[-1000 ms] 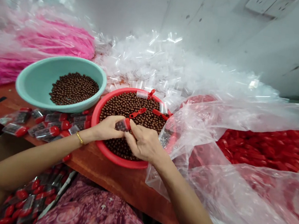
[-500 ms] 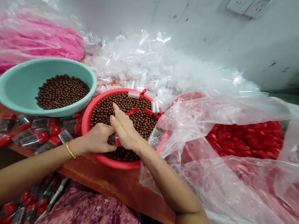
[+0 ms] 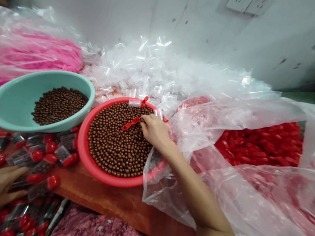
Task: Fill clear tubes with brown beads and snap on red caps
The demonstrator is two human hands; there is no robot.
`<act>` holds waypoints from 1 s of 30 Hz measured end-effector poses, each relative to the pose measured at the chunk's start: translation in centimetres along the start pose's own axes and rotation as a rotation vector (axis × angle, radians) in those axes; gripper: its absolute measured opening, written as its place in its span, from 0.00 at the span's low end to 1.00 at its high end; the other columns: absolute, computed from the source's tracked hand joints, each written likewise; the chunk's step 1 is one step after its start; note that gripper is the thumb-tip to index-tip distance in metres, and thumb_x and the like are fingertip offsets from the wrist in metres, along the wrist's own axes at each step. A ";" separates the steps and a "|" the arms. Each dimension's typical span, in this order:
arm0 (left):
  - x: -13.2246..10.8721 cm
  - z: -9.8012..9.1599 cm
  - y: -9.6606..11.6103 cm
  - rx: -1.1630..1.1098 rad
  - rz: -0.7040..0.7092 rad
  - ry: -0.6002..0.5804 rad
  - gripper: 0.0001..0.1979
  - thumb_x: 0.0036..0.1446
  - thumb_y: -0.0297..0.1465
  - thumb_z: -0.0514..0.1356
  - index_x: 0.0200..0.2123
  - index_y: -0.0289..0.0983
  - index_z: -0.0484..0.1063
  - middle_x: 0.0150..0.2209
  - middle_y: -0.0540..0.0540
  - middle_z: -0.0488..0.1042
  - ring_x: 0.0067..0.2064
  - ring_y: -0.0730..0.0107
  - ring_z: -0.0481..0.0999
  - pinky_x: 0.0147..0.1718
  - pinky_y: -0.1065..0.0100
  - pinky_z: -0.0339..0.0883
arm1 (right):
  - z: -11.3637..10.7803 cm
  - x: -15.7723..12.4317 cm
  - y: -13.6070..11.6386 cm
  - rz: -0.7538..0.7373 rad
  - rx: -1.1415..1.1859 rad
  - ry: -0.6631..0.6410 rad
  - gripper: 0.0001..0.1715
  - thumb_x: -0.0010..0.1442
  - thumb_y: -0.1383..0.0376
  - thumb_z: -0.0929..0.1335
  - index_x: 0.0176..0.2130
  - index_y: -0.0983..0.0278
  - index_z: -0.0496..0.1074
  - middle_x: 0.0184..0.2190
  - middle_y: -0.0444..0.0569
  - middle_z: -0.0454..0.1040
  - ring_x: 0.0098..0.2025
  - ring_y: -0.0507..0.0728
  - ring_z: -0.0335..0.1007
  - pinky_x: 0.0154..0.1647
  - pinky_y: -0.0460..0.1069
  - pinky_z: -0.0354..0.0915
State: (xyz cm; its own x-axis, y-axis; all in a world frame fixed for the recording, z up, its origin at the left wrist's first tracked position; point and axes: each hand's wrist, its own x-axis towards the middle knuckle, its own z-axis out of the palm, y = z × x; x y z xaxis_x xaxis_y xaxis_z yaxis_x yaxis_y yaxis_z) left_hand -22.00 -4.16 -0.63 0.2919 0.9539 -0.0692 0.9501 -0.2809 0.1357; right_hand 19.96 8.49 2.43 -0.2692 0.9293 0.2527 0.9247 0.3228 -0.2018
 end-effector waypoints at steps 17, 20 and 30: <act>28.9 -4.1 19.9 0.249 0.386 0.157 0.15 0.58 0.23 0.47 0.43 0.27 0.70 0.40 0.34 0.73 0.43 0.58 0.72 0.35 0.63 0.62 | 2.0 -2.6 -0.5 -0.283 0.116 -0.005 0.12 0.61 0.67 0.61 0.43 0.67 0.69 0.35 0.50 0.74 0.37 0.56 0.69 0.38 0.51 0.64; 28.1 -4.5 19.8 0.335 0.427 0.126 0.15 0.58 0.21 0.45 0.38 0.26 0.72 0.36 0.33 0.74 0.39 0.59 0.73 0.33 0.64 0.61 | 2.1 -3.3 0.2 -0.194 0.421 0.123 0.12 0.60 0.66 0.62 0.43 0.65 0.69 0.37 0.48 0.75 0.38 0.55 0.71 0.40 0.50 0.66; 21.0 -1.9 19.0 0.347 0.756 -0.078 0.13 0.56 0.20 0.49 0.31 0.30 0.73 0.30 0.38 0.74 0.32 0.65 0.74 0.29 0.68 0.61 | 1.9 -2.6 0.7 0.341 1.110 0.188 0.18 0.56 0.55 0.65 0.43 0.63 0.68 0.29 0.42 0.73 0.18 0.47 0.67 0.17 0.43 0.61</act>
State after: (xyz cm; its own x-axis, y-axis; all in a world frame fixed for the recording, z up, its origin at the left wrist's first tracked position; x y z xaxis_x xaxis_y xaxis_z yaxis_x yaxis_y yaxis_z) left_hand 1.99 10.73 2.35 0.8590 0.4888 -0.1519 0.4713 -0.8711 -0.1379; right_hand 20.84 6.65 -0.16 0.0768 0.9867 0.1432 0.1749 0.1281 -0.9762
